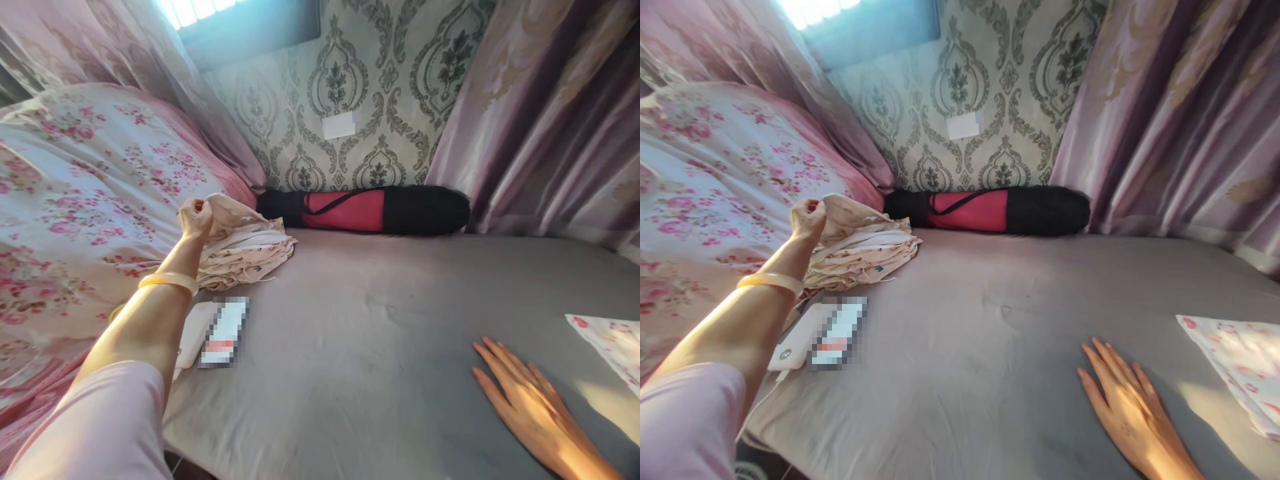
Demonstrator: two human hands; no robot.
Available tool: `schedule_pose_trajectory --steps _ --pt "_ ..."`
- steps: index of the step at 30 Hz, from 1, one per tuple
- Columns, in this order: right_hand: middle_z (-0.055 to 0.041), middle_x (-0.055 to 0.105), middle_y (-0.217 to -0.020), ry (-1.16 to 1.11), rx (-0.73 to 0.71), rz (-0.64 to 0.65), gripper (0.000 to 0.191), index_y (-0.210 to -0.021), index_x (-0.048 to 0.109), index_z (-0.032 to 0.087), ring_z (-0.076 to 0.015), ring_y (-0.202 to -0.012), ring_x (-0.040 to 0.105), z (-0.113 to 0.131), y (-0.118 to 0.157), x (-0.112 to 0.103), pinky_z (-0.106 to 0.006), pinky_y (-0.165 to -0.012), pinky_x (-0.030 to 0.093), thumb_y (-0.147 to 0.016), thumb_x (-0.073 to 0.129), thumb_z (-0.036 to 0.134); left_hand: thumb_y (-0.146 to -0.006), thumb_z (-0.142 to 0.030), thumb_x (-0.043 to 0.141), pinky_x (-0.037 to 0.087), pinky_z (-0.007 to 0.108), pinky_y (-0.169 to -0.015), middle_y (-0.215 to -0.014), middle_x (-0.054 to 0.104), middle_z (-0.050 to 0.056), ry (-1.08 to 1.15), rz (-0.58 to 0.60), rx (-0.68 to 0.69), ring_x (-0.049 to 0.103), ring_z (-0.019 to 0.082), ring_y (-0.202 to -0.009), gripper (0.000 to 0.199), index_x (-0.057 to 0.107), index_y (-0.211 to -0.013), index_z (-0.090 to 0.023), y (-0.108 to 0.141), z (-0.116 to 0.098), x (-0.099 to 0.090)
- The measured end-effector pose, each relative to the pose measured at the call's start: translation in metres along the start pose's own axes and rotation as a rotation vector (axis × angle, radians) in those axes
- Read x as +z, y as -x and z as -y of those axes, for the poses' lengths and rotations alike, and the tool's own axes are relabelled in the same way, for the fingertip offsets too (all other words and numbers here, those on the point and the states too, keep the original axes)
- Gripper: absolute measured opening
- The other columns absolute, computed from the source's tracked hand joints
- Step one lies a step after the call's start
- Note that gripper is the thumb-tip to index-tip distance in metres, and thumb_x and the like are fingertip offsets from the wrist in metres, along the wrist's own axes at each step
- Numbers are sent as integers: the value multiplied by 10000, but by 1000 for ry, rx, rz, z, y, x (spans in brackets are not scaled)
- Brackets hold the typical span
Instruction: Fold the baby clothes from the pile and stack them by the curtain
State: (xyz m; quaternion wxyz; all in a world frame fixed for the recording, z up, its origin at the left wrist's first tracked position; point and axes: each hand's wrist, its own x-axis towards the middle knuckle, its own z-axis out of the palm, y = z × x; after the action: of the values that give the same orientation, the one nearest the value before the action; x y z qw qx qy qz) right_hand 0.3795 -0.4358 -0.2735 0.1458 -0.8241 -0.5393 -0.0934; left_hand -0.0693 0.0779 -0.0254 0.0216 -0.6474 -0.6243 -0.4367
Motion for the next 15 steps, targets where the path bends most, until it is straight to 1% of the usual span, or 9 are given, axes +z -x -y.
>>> schedule_pose_trajectory --steps 3,5,8,10,13,15 --pt "-95 486 -1465 -13 22 37 662 -1373 535 198 -310 -1374 411 3 0 -4 -570 -1138 300 -909 259 582 -986 -248 428 412 149 -764 -955 619 -24 117 -26 59 442 55 -765 279 560 -1128 -47 -3 -25 6" --pt "-92 472 -1477 -15 27 56 669 -1376 531 194 -303 -1387 393 6 1 -7 -566 -1146 286 -914 247 586 -998 -257 419 409 143 -732 -910 590 -39 247 -29 73 420 45 -735 275 534 -1129 -44 1 -42 7" --pt "-88 476 -1475 -9 18 43 666 -1374 528 197 -295 -1389 391 10 1 -10 -557 -1151 277 -920 237 587 -999 -265 447 397 152 -672 -782 499 -71 531 -33 40 373 40 -657 251 512 -1120 -55 5 -65 5" --pt "-89 480 -1473 -2 13 16 666 -1372 527 197 -295 -1386 395 12 1 -11 -560 -1151 273 -922 229 587 -1013 -277 433 380 156 -627 -720 417 -87 654 -32 -16 335 39 -604 250 484 -1151 -74 1 -78 2" --pt "-97 484 -1468 10 21 13 662 -1367 530 188 -299 -1383 397 14 1 -12 -566 -1138 289 -927 224 577 -1046 -337 331 374 156 -612 -673 342 -98 698 -6 -98 318 45 -580 305 401 -1236 -108 -13 -89 -1" --pt "-101 479 -1471 14 25 23 659 -1371 527 184 -301 -1385 394 14 1 -13 -566 -1131 298 -928 229 570 -1054 -368 270 398 172 -643 -661 358 -104 667 25 -116 337 50 -588 354 356 -1279 -108 -20 -89 -1"
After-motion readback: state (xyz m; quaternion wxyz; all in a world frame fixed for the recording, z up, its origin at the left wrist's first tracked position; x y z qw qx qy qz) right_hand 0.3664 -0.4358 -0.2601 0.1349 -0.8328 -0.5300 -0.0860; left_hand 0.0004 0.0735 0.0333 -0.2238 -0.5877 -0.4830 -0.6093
